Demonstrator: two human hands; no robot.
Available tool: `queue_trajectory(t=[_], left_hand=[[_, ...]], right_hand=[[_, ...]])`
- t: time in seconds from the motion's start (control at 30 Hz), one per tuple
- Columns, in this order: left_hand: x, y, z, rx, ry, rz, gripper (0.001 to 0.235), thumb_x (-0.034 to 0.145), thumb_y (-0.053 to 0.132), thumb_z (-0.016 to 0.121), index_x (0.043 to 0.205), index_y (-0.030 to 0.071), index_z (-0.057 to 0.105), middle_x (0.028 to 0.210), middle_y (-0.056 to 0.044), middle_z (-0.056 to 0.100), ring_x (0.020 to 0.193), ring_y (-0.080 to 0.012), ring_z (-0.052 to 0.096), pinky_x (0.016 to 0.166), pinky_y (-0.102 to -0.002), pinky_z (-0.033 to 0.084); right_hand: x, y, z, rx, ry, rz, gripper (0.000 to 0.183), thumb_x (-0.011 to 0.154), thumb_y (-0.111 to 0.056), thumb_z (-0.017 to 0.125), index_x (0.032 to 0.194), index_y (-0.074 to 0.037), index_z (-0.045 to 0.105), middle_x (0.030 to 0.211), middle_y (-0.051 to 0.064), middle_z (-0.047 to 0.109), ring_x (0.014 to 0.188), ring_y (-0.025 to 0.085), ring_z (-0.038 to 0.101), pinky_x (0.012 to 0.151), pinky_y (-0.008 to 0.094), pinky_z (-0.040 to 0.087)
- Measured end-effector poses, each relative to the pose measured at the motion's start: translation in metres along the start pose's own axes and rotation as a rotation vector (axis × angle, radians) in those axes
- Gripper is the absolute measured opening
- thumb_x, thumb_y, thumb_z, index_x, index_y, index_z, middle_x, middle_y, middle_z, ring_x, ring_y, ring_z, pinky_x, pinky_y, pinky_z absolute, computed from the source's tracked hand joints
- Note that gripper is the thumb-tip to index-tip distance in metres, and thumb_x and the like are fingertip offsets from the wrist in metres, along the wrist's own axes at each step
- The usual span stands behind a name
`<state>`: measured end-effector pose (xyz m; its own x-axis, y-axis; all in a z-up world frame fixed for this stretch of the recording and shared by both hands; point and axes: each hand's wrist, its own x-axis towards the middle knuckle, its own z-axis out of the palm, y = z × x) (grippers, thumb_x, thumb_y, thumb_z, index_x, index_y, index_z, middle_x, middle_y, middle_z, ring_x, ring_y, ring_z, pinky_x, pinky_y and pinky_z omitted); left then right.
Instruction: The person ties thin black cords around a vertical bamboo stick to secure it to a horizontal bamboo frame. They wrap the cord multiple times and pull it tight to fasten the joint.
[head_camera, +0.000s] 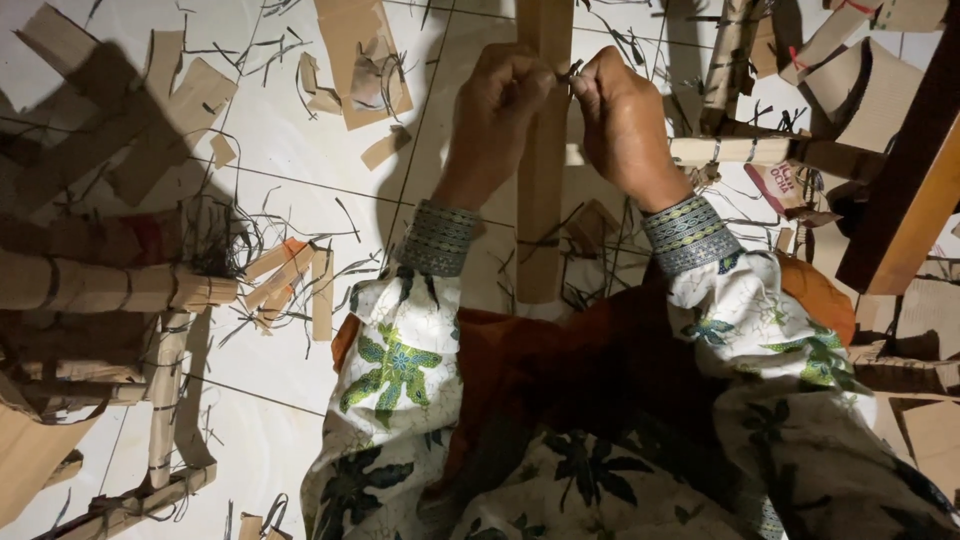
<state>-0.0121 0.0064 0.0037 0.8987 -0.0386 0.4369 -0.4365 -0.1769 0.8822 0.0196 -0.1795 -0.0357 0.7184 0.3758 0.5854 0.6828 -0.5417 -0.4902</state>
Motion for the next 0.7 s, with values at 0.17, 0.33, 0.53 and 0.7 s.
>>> queue_trajectory(t=[0.17, 0.33, 0.53, 0.7], left_hand=[[-0.003, 0.009, 0.001, -0.104, -0.017, -0.159, 0.026, 0.101, 0.038, 0.050, 0.098, 0.015, 0.061, 0.068, 0.001, 0.053, 0.060, -0.0098, 0.049, 0.056, -0.029, 0.041], [-0.006, 0.012, 0.001, -0.226, -0.036, -0.158, 0.030, 0.105, 0.036, 0.049, 0.106, 0.013, 0.067, 0.070, 0.002, 0.054, 0.061, -0.0080, 0.048, 0.058, -0.024, 0.040], [-0.002, 0.008, 0.000, -0.296, -0.023, -0.175, 0.030, 0.102, 0.040, 0.049, 0.086, 0.015, 0.053, 0.063, 0.000, 0.044, 0.055, -0.0099, 0.039, 0.054, -0.029, 0.032], [-0.007, 0.008, -0.005, -0.317, 0.042, -0.269, 0.024, 0.094, 0.036, 0.066, 0.085, 0.014, 0.064, 0.066, 0.002, 0.060, 0.059, -0.0080, 0.053, 0.057, -0.025, 0.042]], right_hand=[[-0.007, 0.010, 0.007, -0.362, -0.048, 0.010, 0.025, 0.108, 0.006, 0.062, 0.122, -0.003, 0.042, 0.067, 0.001, 0.052, 0.046, 0.015, 0.048, 0.034, 0.029, 0.042], [0.000, -0.003, 0.013, -0.351, 0.044, -0.097, 0.031, 0.103, 0.021, 0.058, 0.122, 0.005, 0.039, 0.065, 0.006, 0.056, 0.042, 0.019, 0.055, 0.034, 0.029, 0.049], [0.004, 0.003, 0.019, -0.369, 0.090, -0.108, 0.009, 0.097, 0.017, 0.052, 0.099, 0.010, 0.058, 0.063, 0.006, 0.060, 0.045, 0.018, 0.058, 0.032, 0.028, 0.045], [-0.018, 0.008, 0.001, 0.184, 0.003, 0.179, 0.017, 0.118, -0.013, 0.046, 0.103, -0.010, 0.052, 0.081, 0.002, 0.053, 0.065, 0.016, 0.046, 0.054, 0.030, 0.036]])
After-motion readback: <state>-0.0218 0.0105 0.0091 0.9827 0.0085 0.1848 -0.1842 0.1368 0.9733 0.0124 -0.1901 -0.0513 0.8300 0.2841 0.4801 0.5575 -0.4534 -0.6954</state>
